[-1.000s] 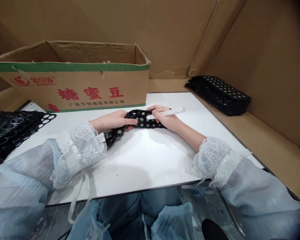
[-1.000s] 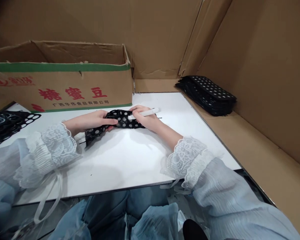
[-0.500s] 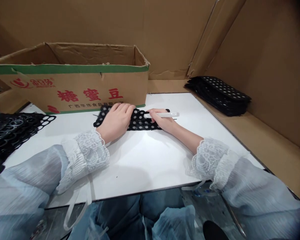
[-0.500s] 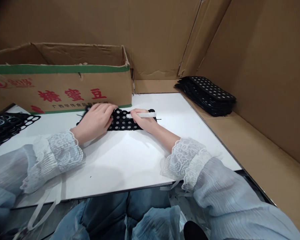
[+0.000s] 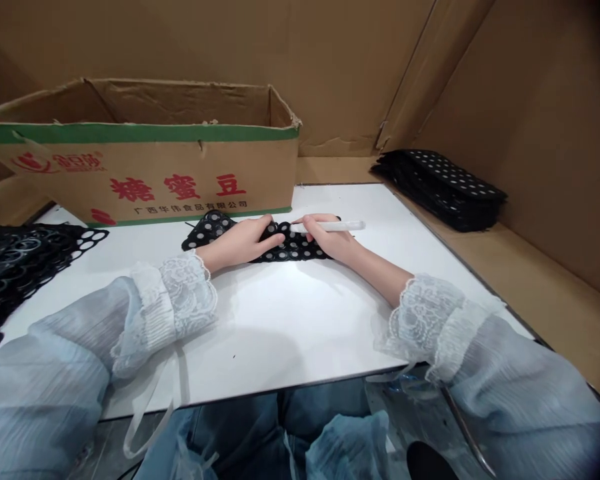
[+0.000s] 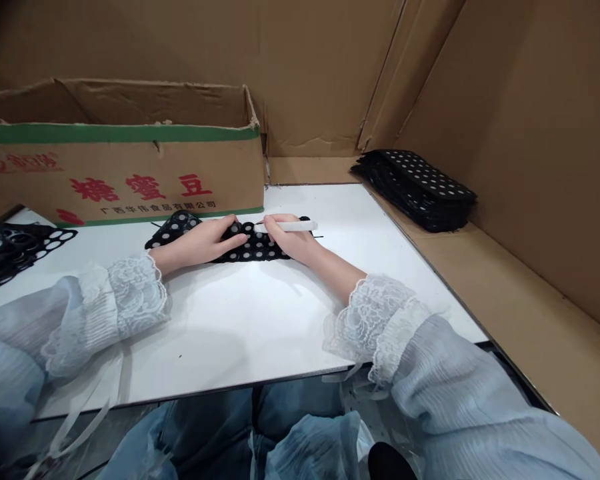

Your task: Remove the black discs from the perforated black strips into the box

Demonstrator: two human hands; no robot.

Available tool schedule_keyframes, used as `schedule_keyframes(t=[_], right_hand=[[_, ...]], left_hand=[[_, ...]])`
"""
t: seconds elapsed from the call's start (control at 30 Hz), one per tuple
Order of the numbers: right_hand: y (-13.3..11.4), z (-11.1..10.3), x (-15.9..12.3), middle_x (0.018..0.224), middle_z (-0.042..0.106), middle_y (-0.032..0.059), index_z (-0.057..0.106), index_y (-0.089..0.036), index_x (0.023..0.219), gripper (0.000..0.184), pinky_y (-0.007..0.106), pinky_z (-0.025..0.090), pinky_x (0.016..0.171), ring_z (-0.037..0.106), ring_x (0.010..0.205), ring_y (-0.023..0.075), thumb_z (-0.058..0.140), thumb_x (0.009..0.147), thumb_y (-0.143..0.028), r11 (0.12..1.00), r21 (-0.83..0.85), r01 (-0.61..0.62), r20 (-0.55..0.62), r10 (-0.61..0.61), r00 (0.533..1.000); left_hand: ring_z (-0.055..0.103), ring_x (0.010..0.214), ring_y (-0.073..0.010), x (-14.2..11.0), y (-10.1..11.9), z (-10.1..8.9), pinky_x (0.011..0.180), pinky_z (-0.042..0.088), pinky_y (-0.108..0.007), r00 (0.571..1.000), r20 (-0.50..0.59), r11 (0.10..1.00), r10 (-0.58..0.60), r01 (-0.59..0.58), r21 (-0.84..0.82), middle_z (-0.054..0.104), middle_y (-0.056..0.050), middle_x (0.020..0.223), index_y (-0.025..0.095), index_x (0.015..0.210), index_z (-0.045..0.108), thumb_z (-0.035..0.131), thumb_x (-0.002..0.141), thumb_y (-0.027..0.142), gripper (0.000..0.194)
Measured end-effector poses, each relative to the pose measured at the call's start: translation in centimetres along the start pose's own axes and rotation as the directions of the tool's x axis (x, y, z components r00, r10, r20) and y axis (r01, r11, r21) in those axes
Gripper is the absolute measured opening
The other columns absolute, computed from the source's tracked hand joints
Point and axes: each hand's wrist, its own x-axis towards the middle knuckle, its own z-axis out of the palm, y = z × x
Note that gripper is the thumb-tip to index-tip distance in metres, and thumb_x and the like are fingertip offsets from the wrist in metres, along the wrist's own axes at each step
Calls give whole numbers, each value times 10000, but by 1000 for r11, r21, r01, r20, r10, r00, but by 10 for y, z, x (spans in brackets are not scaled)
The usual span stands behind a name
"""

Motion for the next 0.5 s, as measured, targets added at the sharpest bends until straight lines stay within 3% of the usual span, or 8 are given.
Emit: schedule_keyframes(t=[0.17, 0.37, 0.5], right_hand=[[1, 0, 1, 581, 484, -2, 549, -165, 653, 412, 261, 354, 617, 469, 600, 127, 317, 850, -444, 1000, 17, -5, -17, 5, 1000], [2, 2, 3, 597, 495, -3, 459, -169, 553, 434, 263, 351, 649, 462, 615, 120, 308, 857, -441, 996, 86, 13, -8, -12, 1000], [-2, 5, 3, 570, 460, -6, 434, -174, 555, 436, 261, 340, 614, 443, 588, 118, 296, 858, -457, 998, 54, 13, -11, -13, 1000]], left_hand=[[454, 605, -141, 6, -4, -1, 563, 309, -240, 998, -27, 986, -50, 45, -162, 524, -13, 675, 145, 753, 507, 399, 799, 478, 352], [481, 631, -123, 4, -8, -10, 581, 348, -221, 987, 129, 866, -98, 149, -478, 561, 3, 710, 141, 749, 540, 429, 775, 493, 371], [491, 667, -131, 4, -8, -8, 624, 358, -233, 992, 93, 875, -90, 123, -468, 569, -3, 741, 145, 767, 545, 418, 787, 471, 351]])
